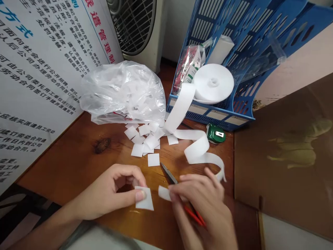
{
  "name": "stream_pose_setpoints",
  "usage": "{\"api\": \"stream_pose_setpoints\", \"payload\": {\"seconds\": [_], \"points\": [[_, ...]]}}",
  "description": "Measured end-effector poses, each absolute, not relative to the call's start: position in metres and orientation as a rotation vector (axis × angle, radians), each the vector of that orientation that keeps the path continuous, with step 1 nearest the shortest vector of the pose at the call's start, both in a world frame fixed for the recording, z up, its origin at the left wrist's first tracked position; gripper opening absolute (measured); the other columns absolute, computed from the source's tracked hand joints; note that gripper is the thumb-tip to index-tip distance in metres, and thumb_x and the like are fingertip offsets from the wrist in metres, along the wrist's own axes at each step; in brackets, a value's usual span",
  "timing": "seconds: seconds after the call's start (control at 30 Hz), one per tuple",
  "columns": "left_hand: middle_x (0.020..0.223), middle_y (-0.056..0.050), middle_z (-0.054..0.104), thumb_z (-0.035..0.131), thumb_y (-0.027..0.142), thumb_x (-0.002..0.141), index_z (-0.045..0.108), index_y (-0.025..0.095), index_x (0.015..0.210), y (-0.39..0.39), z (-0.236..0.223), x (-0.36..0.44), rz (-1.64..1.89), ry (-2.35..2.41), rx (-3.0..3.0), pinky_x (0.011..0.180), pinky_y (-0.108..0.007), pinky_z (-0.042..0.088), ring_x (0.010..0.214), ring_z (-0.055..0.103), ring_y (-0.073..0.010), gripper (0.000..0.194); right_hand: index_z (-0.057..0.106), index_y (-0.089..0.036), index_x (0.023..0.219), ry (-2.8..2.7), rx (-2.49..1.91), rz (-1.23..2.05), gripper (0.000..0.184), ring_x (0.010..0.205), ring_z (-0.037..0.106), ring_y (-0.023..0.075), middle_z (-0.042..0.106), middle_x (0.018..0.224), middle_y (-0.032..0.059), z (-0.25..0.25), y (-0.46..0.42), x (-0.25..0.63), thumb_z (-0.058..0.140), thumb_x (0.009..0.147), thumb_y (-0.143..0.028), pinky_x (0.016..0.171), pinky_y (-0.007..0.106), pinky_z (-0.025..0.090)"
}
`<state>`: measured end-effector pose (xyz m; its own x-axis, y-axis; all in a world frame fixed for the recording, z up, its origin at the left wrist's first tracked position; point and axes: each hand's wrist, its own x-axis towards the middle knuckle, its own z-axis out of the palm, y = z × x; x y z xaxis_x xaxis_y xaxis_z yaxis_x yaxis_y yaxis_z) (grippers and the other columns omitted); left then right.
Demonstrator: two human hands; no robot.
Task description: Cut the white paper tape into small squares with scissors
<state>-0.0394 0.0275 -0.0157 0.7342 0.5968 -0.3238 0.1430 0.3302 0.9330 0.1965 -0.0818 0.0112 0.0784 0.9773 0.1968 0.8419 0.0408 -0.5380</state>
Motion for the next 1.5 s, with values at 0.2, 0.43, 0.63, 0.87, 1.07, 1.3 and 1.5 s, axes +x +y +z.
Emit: {"api": "stream_pose_setpoints", "payload": {"seconds": [0.2, 0.43, 0.63, 0.87, 1.07, 1.3, 1.5], "points": [[0.108, -0.004, 0.064, 0.079, 0.030, 0.085, 0.077, 0.020, 0.085, 0.029, -0.014, -0.049, 0.335, 0.764, 1.463, 0.073, -0.025, 0.047, 0.086, 0.062, -0.0143, 0.010, 0.064, -0.029, 0.114, -1.755, -1.733, 0.714, 0.017, 0.082, 0.060, 0.0070, 0.065, 0.089, -0.0029, -0.005, -0.068, 0.164, 0.056, 0.100, -0.024, 0.076, 0.018, 0.048], [0.119, -0.009, 0.070, 0.077, 0.028, 0.086, 0.072, 0.015, 0.083, 0.027, -0.017, -0.034, 0.272, 0.771, 1.218, 0.079, -0.030, 0.054, 0.092, 0.070, -0.0199, 0.014, 0.061, -0.035, 0.117, -1.648, -1.685, 0.843, 0.019, 0.096, 0.065, 0.0039, 0.066, 0.109, -0.0062, -0.004, -0.066, 0.165, 0.056, 0.100, -0.028, 0.079, 0.012, 0.051], [0.087, -0.005, 0.076, 0.083, 0.028, 0.081, 0.066, 0.015, 0.085, 0.022, -0.024, -0.026, 0.299, 0.861, 1.110, 0.068, -0.024, 0.050, 0.076, 0.067, -0.0154, 0.021, 0.065, -0.029, 0.109, -1.582, -1.655, 0.902, 0.013, 0.088, 0.064, 0.0061, 0.068, 0.100, -0.0035, -0.007, -0.066, 0.160, 0.059, 0.098, -0.027, 0.076, 0.015, 0.051], [0.085, -0.003, 0.075, 0.080, 0.032, 0.085, 0.075, 0.018, 0.104, 0.022, -0.026, -0.022, 0.279, 0.845, 1.052, 0.068, -0.020, 0.049, 0.073, 0.065, -0.0110, 0.024, 0.069, -0.029, 0.102, -1.474, -1.637, 0.897, 0.011, 0.086, 0.067, 0.0053, 0.069, 0.096, -0.0051, -0.010, -0.065, 0.163, 0.061, 0.098, -0.023, 0.079, 0.016, 0.051], [0.072, -0.002, 0.075, 0.086, 0.027, 0.078, 0.082, 0.016, 0.089, 0.020, -0.031, -0.021, 0.345, 0.876, 0.929, 0.058, -0.017, 0.051, 0.059, 0.062, -0.0088, 0.016, 0.065, -0.026, 0.111, -1.793, -1.658, 0.416, 0.020, 0.096, 0.062, 0.0100, 0.068, 0.105, -0.0017, -0.012, -0.067, 0.161, 0.063, 0.094, -0.015, 0.086, 0.027, 0.045], [0.074, -0.003, 0.078, 0.085, 0.033, 0.079, 0.083, 0.016, 0.087, 0.019, -0.033, -0.018, 0.371, 0.905, 0.922, 0.060, -0.018, 0.057, 0.061, 0.067, -0.0104, 0.019, 0.065, -0.030, 0.109, -1.886, -1.763, 0.051, 0.027, 0.106, 0.061, 0.0222, 0.073, 0.105, -0.0044, -0.012, -0.068, 0.154, 0.069, 0.087, -0.016, 0.100, 0.047, 0.037], [0.077, -0.006, 0.080, 0.079, 0.040, 0.085, 0.082, 0.016, 0.092, 0.022, -0.029, -0.020, 0.352, 0.991, 1.051, 0.062, -0.020, 0.058, 0.065, 0.072, -0.0141, 0.025, 0.069, -0.033, 0.114, -1.652, -1.896, -0.095, 0.029, 0.105, 0.063, 0.0255, 0.069, 0.114, 0.0022, -0.008, -0.108, 0.162, 0.066, 0.089, -0.021, 0.093, 0.043, 0.044]]}}
